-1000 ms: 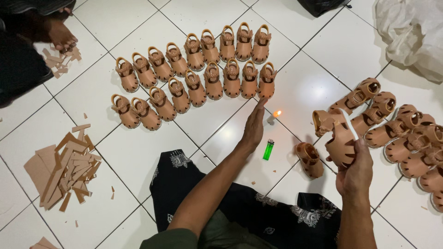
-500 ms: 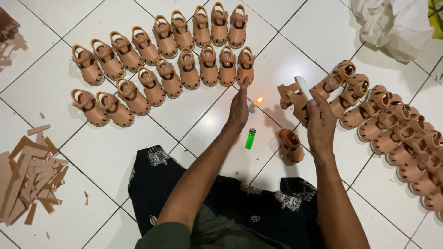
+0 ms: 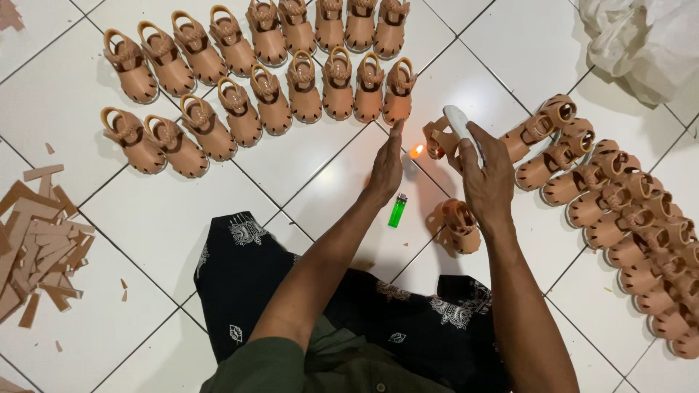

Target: The person sits on the floor and repeatedly applies a white substance to the straps of small brown sandals using a white applicator. They also use a lighter to heat the strap area. Finished sandals are placed in a separate group on the floor.

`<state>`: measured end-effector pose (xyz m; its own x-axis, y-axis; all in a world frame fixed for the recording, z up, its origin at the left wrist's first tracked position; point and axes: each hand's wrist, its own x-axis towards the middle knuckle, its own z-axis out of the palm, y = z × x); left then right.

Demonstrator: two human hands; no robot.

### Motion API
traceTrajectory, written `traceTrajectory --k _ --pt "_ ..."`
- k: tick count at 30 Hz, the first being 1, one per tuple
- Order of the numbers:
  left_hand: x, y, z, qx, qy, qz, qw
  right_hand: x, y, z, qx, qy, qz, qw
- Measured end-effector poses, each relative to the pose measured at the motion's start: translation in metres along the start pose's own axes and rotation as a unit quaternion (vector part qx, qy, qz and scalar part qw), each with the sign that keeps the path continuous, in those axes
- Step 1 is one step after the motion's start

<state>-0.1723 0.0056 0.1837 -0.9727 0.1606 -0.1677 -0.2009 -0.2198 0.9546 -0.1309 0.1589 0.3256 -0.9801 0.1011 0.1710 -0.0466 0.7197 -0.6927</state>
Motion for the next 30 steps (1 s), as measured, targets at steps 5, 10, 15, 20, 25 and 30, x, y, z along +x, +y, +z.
traceTrajectory --k 5,10,15,20,25,30 --pt "0.006 -0.007 -0.001 0.031 -0.005 0.005 0.999 -0.004 0.000 0.000 0.058 -0.014 0.067 0.996" --pt "0.010 -0.007 -0.005 0.032 -0.007 0.003 0.999 0.003 -0.001 0.008 0.034 -0.003 0.049 0.998" --pt "0.011 -0.011 -0.009 0.012 -0.003 0.001 1.000 0.005 -0.006 0.013 -0.005 -0.015 0.055 0.998" --pt "0.014 -0.018 -0.010 0.022 -0.011 0.018 1.000 0.006 -0.011 0.014 -0.029 -0.006 0.023 0.999" --pt "0.014 -0.014 -0.014 0.007 -0.011 0.007 1.000 0.009 -0.017 0.016 -0.038 -0.012 0.023 0.999" --pt "0.010 -0.004 -0.016 0.017 -0.007 0.010 1.000 0.004 -0.020 0.014 -0.036 -0.015 0.026 0.999"
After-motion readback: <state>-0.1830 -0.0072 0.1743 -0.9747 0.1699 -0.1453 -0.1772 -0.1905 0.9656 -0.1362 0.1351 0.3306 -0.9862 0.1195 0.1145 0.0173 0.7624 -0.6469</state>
